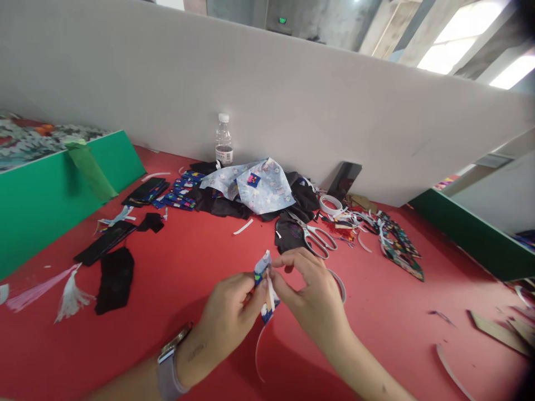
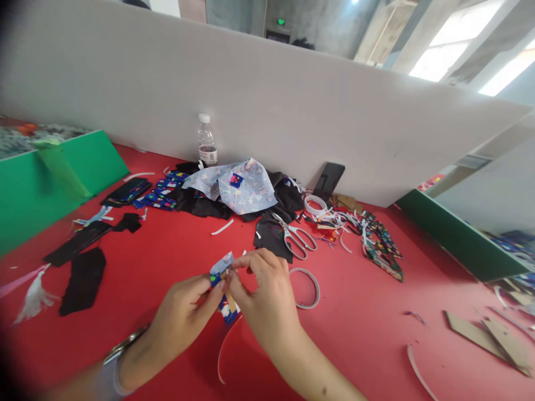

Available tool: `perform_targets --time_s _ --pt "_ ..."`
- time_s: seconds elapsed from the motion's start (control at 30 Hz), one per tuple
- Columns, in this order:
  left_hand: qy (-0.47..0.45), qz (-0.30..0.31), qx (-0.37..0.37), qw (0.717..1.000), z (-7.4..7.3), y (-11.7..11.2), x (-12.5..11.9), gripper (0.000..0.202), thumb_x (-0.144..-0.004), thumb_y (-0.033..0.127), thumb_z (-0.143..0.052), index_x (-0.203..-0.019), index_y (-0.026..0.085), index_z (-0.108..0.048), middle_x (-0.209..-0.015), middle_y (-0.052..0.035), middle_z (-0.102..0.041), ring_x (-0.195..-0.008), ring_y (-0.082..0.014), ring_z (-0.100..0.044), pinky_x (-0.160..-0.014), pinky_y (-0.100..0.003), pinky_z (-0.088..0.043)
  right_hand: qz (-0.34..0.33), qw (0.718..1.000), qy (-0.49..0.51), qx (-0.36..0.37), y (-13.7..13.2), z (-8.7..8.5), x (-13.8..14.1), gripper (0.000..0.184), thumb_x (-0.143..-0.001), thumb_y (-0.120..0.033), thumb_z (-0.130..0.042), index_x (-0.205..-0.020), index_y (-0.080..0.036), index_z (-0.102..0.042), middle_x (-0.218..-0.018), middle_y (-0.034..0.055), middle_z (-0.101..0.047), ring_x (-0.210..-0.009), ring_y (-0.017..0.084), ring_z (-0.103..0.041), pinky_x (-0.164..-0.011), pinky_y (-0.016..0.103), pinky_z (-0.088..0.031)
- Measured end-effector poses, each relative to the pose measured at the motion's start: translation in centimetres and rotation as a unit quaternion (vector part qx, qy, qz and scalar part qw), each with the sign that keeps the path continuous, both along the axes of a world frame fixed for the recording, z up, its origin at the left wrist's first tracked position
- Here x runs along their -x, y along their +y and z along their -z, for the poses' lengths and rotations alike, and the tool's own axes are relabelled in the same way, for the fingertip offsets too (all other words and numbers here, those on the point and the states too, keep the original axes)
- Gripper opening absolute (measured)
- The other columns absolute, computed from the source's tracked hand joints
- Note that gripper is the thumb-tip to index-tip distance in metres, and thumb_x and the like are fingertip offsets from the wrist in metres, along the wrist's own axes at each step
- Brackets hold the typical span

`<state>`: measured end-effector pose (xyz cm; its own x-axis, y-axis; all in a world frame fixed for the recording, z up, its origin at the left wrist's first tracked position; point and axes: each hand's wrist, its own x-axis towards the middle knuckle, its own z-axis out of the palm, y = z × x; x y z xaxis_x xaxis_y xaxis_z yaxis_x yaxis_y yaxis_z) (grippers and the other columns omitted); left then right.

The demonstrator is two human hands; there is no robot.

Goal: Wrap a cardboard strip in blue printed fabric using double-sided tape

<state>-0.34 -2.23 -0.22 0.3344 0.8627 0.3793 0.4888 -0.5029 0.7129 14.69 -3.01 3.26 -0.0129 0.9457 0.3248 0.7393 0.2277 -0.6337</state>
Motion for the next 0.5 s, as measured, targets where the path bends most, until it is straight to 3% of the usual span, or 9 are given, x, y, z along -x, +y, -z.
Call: perform_targets --time_s 0.5 --pt "0.099 0.009 -0.16 0.982 1.2 -0.3 -0.2 0.016 -0.089 0.01 -0.042 -0.088 0.014 -0.057 -0.066 -0.0038 -0.062 -0.061 -0.0186 -0.059 -0.055 -0.029 -0.045 0.006 0.999 -0.036 0.007 -0.4 0.0 0.2 0.011 -0.071 -0.01 -0.062 -0.068 -0.021 -0.062 -0.072 -0.003 -0.062 -0.072 0.014 -0.058 -0.071 0.029 -0.032"
